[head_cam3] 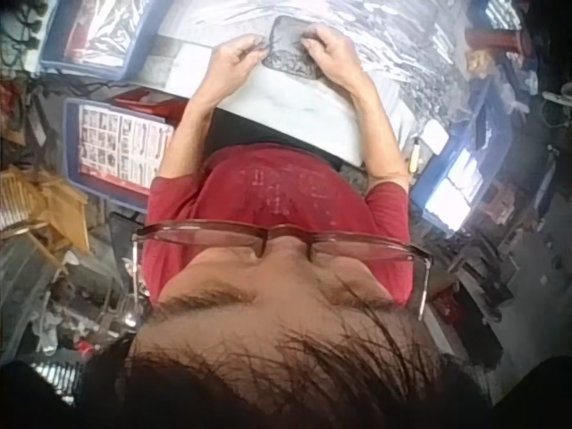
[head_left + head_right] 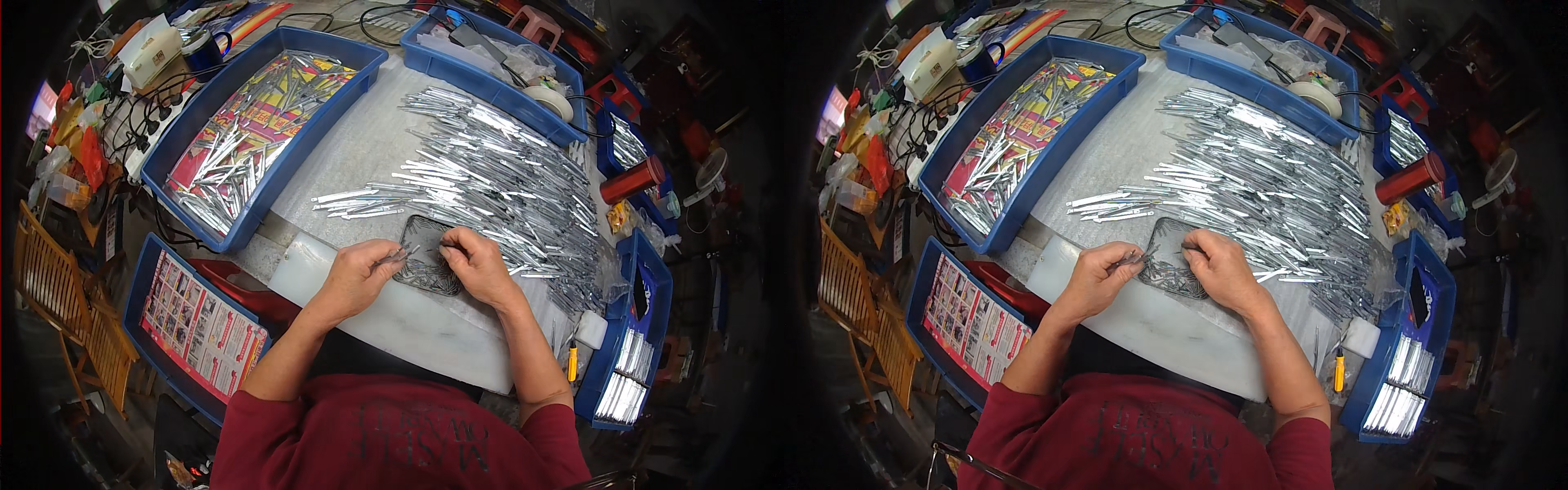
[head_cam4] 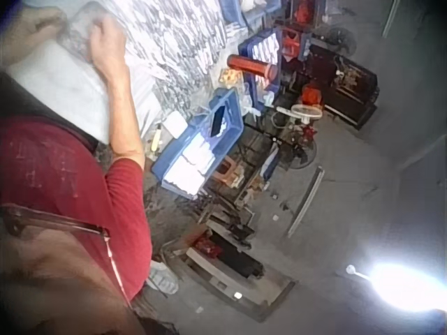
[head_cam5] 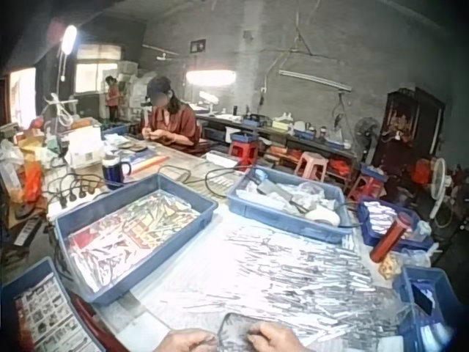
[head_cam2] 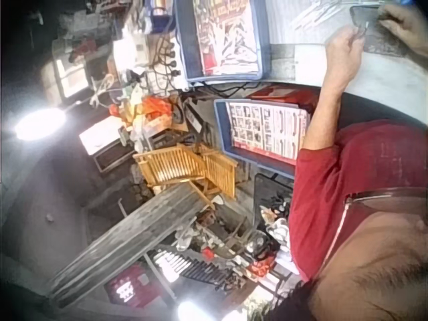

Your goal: The person picks up small metal strips by hand and sorts them into a small container.

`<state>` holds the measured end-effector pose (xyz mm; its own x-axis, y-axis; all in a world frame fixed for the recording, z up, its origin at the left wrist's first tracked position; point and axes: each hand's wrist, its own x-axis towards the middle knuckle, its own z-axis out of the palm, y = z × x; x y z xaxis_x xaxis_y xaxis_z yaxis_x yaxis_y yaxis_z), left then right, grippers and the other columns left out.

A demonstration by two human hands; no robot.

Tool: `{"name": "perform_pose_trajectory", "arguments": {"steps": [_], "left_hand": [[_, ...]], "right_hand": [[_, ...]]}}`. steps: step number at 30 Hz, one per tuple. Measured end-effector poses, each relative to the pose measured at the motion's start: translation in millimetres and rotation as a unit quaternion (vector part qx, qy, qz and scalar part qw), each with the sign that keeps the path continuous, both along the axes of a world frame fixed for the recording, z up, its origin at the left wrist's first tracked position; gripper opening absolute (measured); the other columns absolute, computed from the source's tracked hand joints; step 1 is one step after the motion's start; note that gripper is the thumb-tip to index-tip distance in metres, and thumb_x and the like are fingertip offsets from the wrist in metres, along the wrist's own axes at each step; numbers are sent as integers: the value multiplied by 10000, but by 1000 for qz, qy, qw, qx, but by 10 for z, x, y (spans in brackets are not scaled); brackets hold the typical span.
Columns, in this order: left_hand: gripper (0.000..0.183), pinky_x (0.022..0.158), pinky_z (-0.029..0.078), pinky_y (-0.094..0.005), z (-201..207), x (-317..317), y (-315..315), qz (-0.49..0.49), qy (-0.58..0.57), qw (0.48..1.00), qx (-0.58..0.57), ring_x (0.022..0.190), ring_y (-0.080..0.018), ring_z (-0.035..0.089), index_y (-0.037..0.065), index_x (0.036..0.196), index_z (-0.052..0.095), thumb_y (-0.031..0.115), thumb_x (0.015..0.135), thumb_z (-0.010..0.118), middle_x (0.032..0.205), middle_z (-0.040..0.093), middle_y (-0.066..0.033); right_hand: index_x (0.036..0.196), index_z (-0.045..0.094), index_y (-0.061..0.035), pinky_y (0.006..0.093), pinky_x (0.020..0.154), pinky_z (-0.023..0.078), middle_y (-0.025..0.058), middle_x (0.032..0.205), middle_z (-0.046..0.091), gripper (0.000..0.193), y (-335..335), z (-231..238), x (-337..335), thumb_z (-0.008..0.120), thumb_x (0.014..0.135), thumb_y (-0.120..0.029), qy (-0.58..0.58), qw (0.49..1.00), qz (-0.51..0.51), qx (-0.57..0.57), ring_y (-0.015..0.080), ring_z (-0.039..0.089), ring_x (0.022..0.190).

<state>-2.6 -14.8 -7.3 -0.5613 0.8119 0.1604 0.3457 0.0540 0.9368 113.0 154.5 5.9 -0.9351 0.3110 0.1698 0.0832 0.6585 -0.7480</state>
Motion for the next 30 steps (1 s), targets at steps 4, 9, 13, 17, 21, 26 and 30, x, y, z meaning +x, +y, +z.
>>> {"name": "perform_pose_trajectory", "arguments": {"steps": [4,9,13,17,21,26,30], "left_hand": [[107,582,431,-258,-43,27,50,-18,70,997,20,652,-154,552,-12,843,587,45,753,598,720,578,-79],[110,599,445,-292,-30,47,89,-42,110,993,5,677,-218,574,3,836,594,32,729,601,738,586,-100],[111,603,443,-301,-37,66,82,-50,133,990,16,682,-231,569,15,832,595,26,722,595,734,584,-101],[149,616,442,-295,-57,64,87,-64,145,987,23,691,-226,569,16,858,593,5,710,588,747,585,-102],[128,574,423,-255,241,-56,-172,42,-21,995,90,677,-144,539,-16,828,588,-19,703,563,749,568,-76],[61,494,356,-264,630,-51,-571,1,-61,926,372,530,-162,467,-19,682,554,28,681,592,600,517,-87],[104,509,371,-251,307,-50,-234,-55,8,992,118,587,-160,516,-4,795,592,-4,691,584,674,562,-78]], "right_hand": [[913,535,-1,292,604,443,105,774,581,178,-28,213,48,546,738,-32,-4,997,6,-83,199,564,685],[903,521,-5,279,591,441,96,773,571,158,-51,264,90,538,747,-27,-1,992,31,-119,178,559,668],[897,500,-8,237,545,396,52,745,522,148,-66,211,81,546,756,-23,9,991,46,-122,115,487,624],[894,496,-12,208,516,364,9,726,476,138,-69,186,109,554,771,-40,10,992,43,-120,62,422,600],[913,502,-15,227,561,376,19,761,479,159,6,124,145,555,771,-65,17,990,26,-138,87,433,642],[923,494,-7,245,545,381,51,745,497,174,-34,231,215,535,761,-54,12,983,8,-183,106,442,601],[892,478,-29,169,563,354,-13,787,439,123,-34,205,256,536,785,-10,-8,970,14,-242,29,401,670]]}}
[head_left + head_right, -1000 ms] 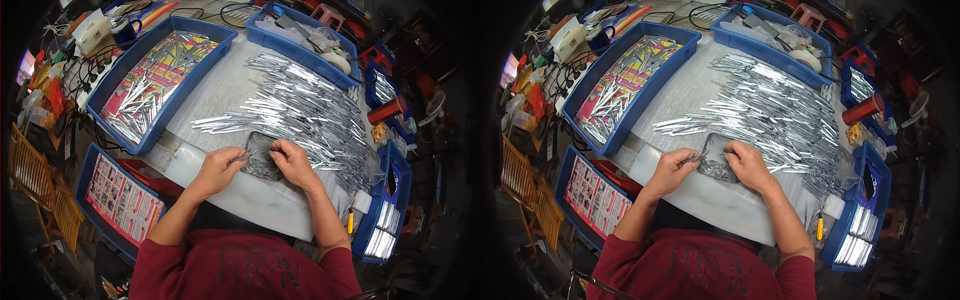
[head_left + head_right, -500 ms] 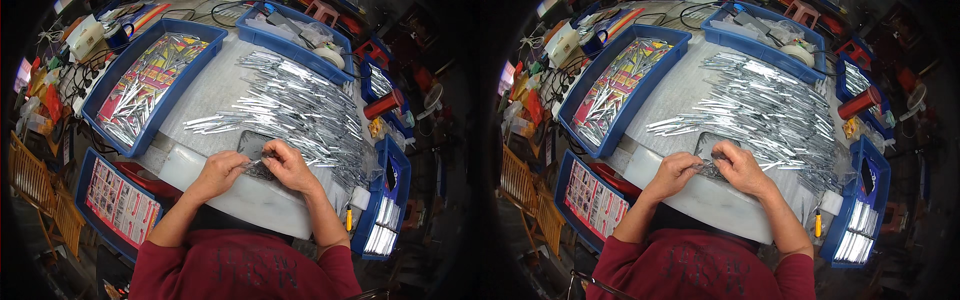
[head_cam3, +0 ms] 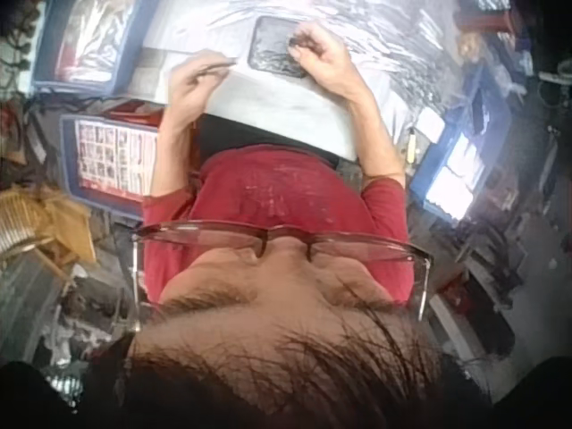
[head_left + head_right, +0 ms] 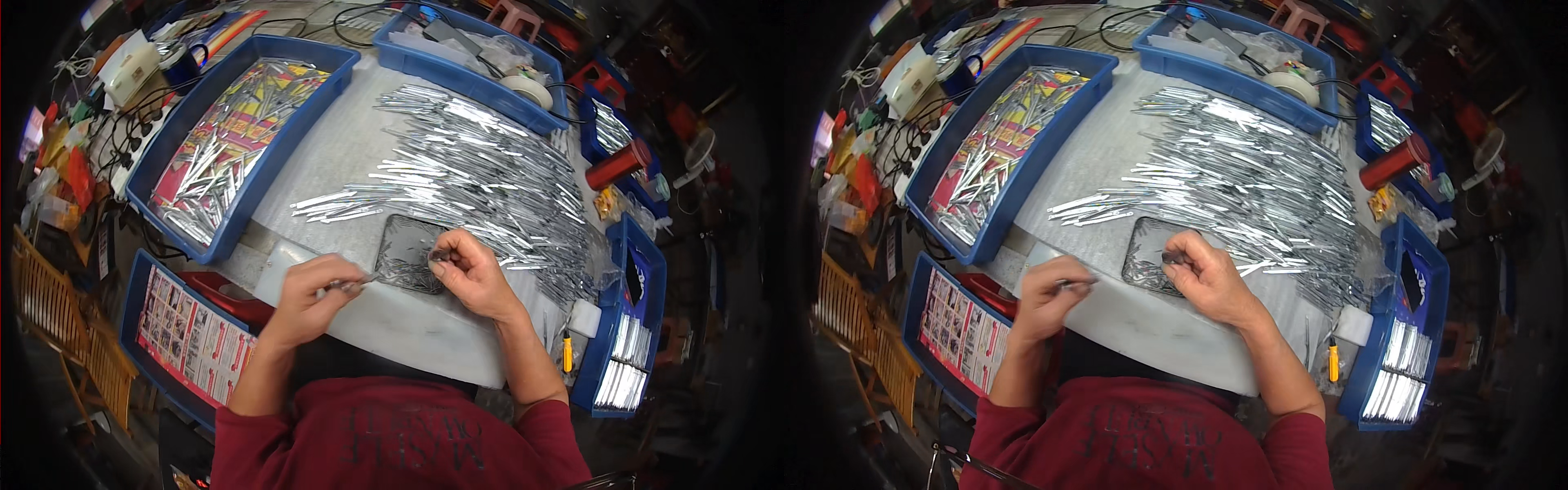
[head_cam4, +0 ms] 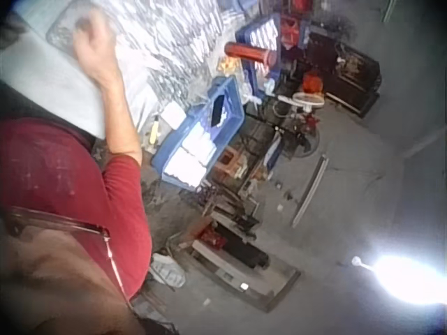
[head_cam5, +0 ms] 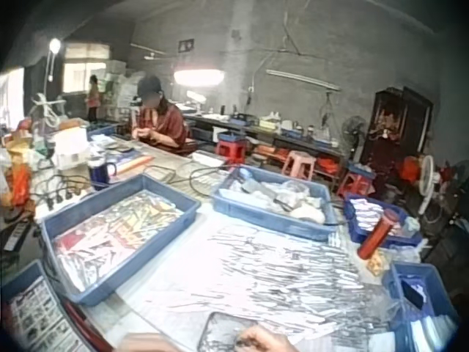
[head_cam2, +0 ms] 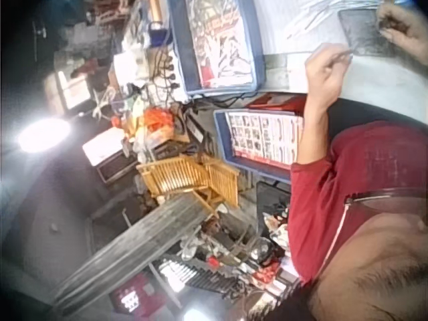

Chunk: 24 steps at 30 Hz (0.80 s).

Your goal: The person picks up small metal strips by hand and sorts them into a small container.

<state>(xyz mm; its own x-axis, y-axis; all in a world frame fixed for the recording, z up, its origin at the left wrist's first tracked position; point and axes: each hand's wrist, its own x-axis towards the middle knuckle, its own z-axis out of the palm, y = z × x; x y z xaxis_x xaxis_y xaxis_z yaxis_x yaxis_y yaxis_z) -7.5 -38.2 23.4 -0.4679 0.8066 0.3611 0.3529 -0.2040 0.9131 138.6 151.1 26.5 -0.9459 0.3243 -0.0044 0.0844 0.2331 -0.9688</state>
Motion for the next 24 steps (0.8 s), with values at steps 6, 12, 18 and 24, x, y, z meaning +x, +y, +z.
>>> {"name": "perform_pose_trajectory", "arguments": {"steps": [6,12,18,24], "left_hand": [[88,547,394,-256,-182,106,89,-4,22,999,-41,622,-159,536,3,807,597,-5,720,582,690,564,-78],[121,568,410,-286,-218,80,148,-31,96,994,-42,641,-207,540,27,824,596,-2,707,584,698,559,-74],[110,572,421,-316,-250,81,179,-27,119,992,-45,646,-244,539,44,839,586,30,730,580,698,551,-92],[131,571,417,-323,-284,87,211,-29,115,992,-38,641,-251,531,44,835,580,12,709,581,685,536,-89]], "right_hand": [[876,489,-26,235,507,359,22,650,467,140,-178,64,-81,561,757,-35,67,996,35,52,84,426,564],[875,491,-25,239,505,364,36,635,469,141,-192,62,-89,559,752,-30,50,996,33,62,96,440,558],[875,476,-24,159,530,337,-25,748,439,109,-171,100,-80,544,791,-14,11,998,46,34,17,393,634],[870,478,-25,164,516,328,-27,727,436,106,-125,51,-68,542,786,-19,16,998,48,40,14,384,616]]}}
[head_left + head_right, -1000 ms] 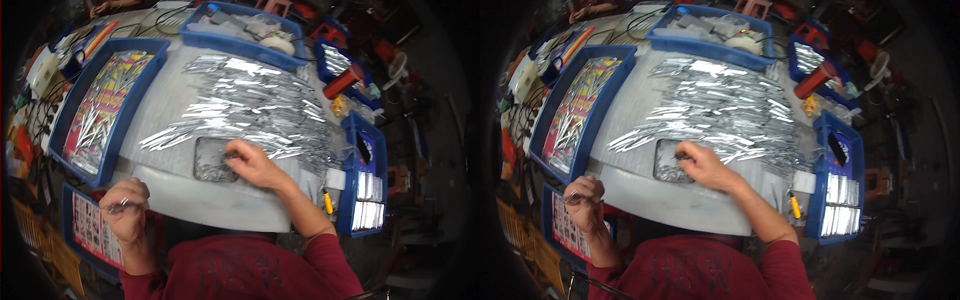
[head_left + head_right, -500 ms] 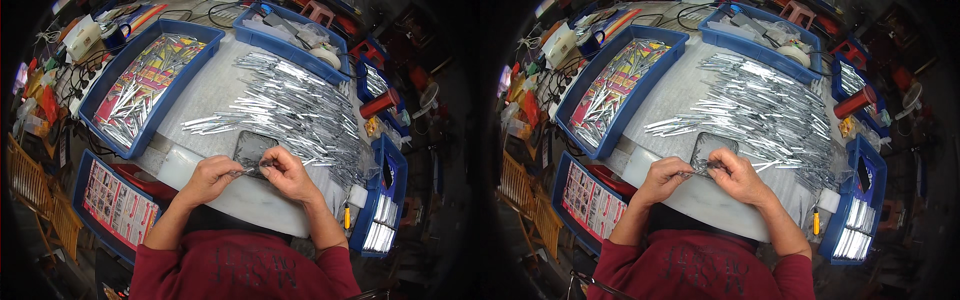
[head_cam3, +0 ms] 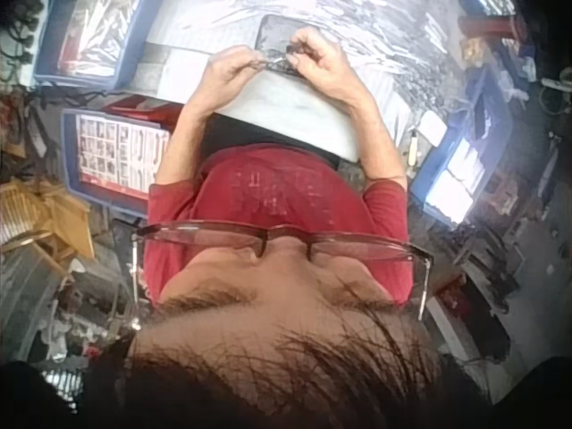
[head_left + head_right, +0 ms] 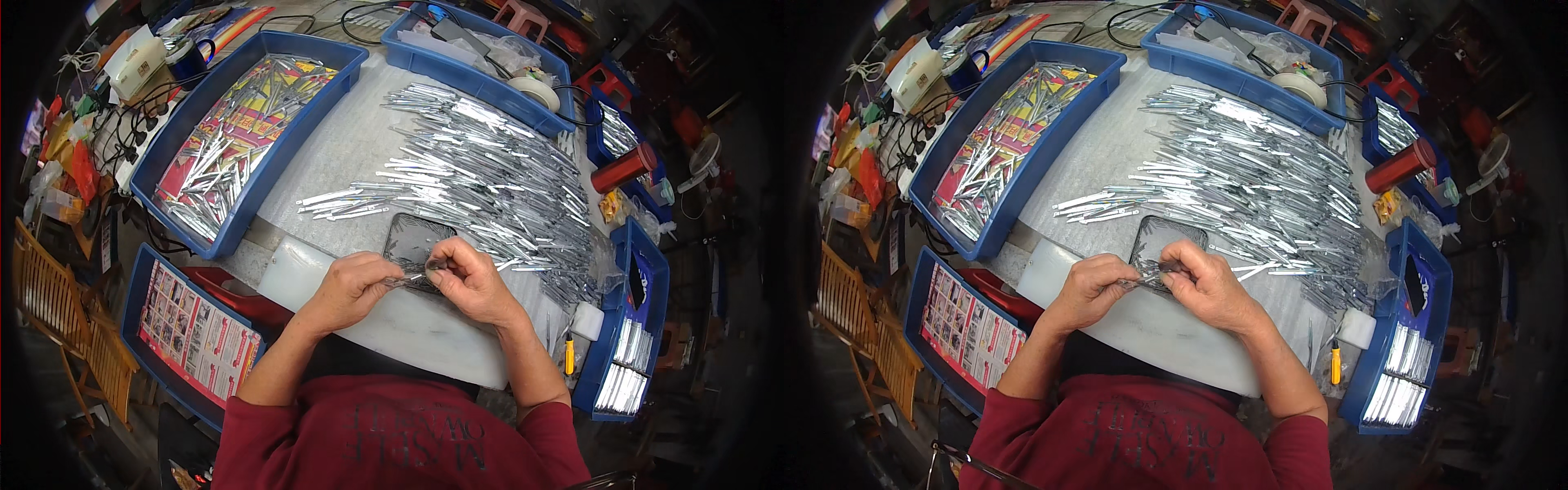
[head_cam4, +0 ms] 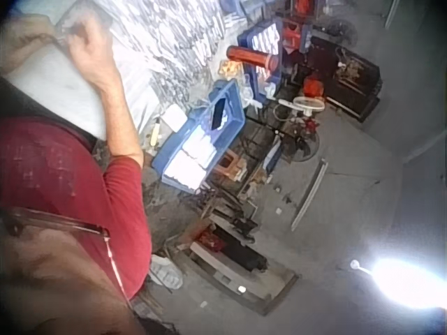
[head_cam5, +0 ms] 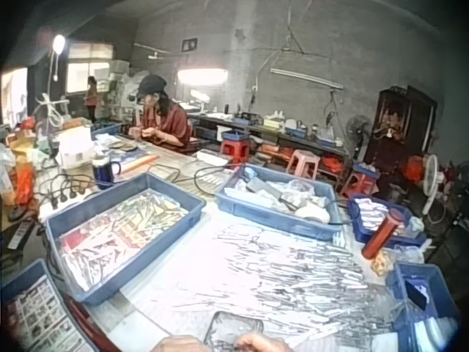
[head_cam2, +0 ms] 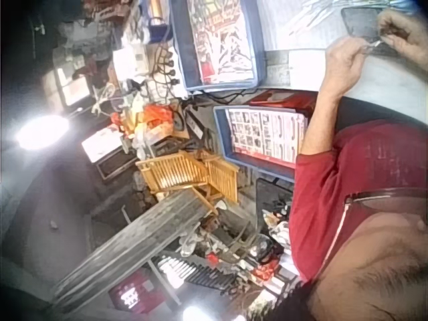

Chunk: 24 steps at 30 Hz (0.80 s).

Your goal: The person picks up small metal strips by hand and sorts them into a small container.

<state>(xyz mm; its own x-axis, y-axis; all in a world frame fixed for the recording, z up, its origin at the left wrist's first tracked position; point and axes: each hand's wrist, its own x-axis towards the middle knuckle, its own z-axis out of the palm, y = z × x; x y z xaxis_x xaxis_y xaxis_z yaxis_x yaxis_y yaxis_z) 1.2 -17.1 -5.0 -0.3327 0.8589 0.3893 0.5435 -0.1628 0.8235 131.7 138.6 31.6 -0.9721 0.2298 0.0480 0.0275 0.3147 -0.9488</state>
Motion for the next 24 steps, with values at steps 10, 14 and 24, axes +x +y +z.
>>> {"name": "perform_pose_trajectory", "arguments": {"steps": [10,14,24], "left_hand": [[174,584,428,-330,-13,-62,87,4,134,991,-10,658,-252,541,31,813,582,-27,650,599,686,550,-83],[151,594,428,-343,0,-137,123,-52,79,995,-17,671,-269,543,19,804,581,-20,659,595,692,555,-95],[118,608,431,-332,-22,-146,176,-78,45,995,-50,682,-260,556,12,820,592,-1,703,580,722,575,-105]], "right_hand": [[876,478,-23,251,539,390,50,694,479,143,117,-28,-108,535,745,-15,34,989,49,137,130,463,585],[880,470,-27,261,549,390,49,673,472,143,154,44,-145,521,748,-14,-9,991,90,103,139,458,579],[952,473,-33,296,605,419,99,740,529,210,213,70,-201,513,747,-14,-81,987,117,78,183,538,665]]}}
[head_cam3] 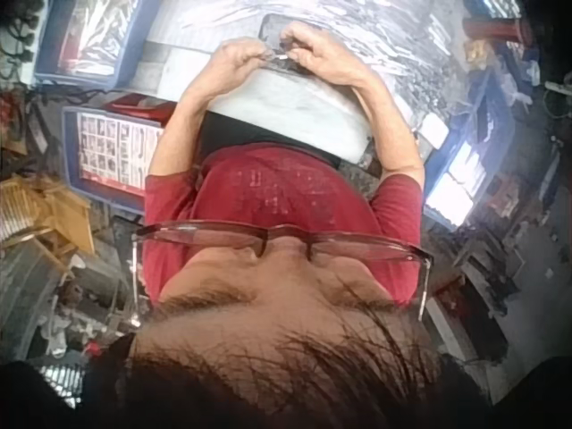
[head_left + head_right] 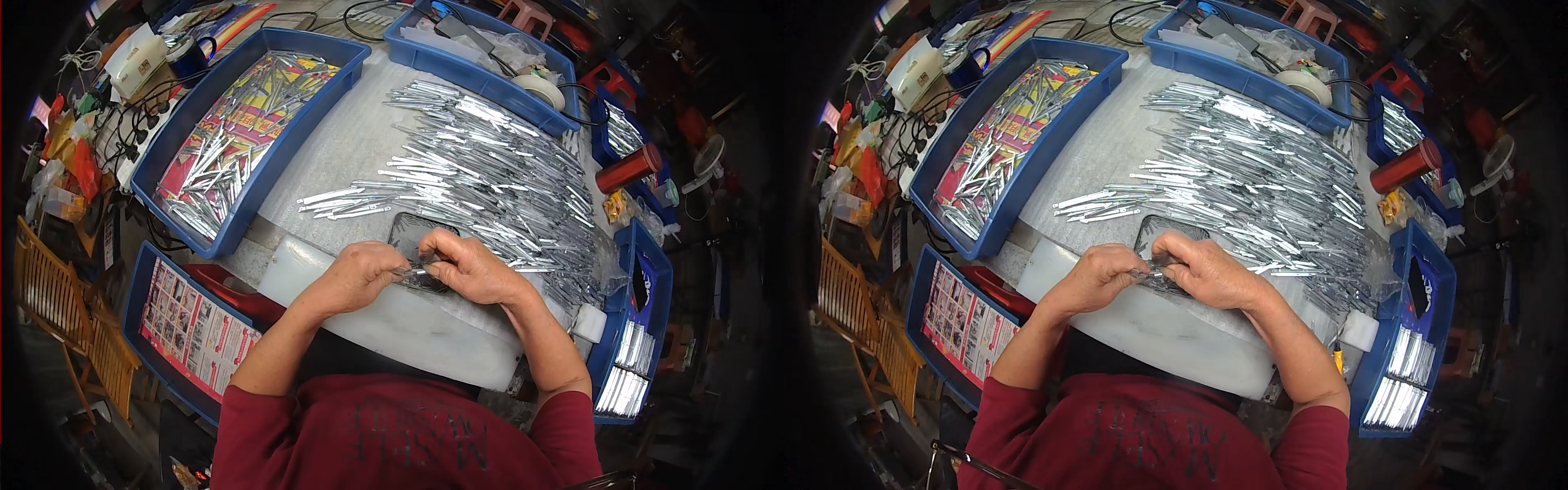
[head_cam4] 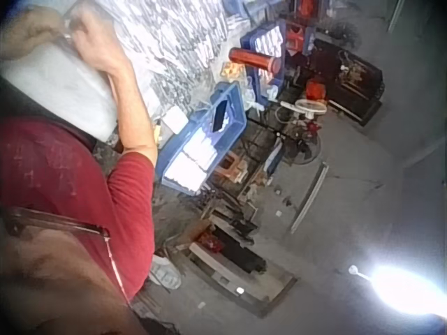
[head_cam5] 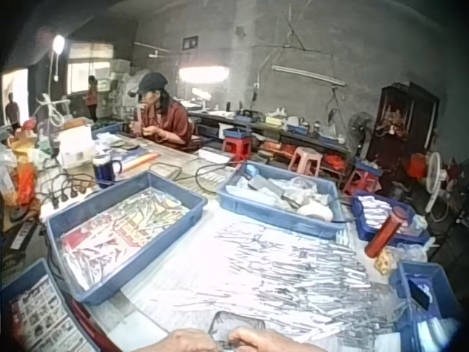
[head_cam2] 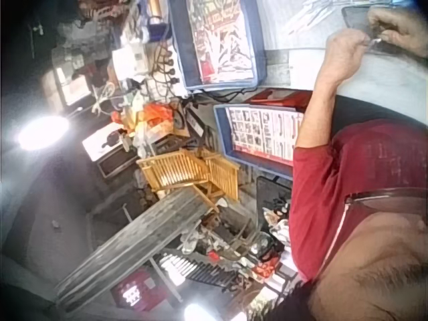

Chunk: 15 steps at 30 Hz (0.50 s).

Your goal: The person picks up small metal strips by hand and sorts them into a small container.

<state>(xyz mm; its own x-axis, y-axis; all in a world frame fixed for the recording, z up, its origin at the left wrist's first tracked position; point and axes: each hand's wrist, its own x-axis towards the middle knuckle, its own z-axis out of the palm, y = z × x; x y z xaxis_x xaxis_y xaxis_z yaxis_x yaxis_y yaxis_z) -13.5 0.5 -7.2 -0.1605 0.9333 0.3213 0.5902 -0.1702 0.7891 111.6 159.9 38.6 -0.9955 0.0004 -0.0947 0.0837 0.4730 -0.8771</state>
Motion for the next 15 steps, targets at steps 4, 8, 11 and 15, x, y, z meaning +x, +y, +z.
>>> {"name": "perform_pose_trajectory", "arguments": {"steps": [4,8,11,15], "left_hand": [[104,602,433,-302,-22,40,-19,56,-69,995,-38,673,-213,562,3,826,586,6,721,583,719,575,-98],[97,585,433,-278,-2,45,17,83,-100,991,-38,668,-182,564,-5,830,581,15,735,588,720,575,-92],[94,583,434,-279,-24,32,17,85,-91,992,-38,668,-186,567,-6,829,580,16,738,587,726,577,-98],[97,589,437,-285,-7,44,24,86,-91,991,-49,672,-193,570,-6,830,578,20,737,589,730,578,-104]], "right_hand": [[981,485,-31,277,595,413,91,744,541,211,3,-63,-9,525,776,-61,-46,996,-75,-30,146,528,661],[925,532,-20,268,559,405,66,679,552,179,42,-145,12,528,819,-165,54,988,-130,-56,131,501,598],[836,534,-11,215,526,354,-9,642,465,116,40,-112,7,535,822,-126,14,993,-119,-13,63,401,591],[777,541,-1,287,519,392,94,620,534,136,8,-150,-11,536,792,-136,38,990,-133,16,156,494,559]]}}
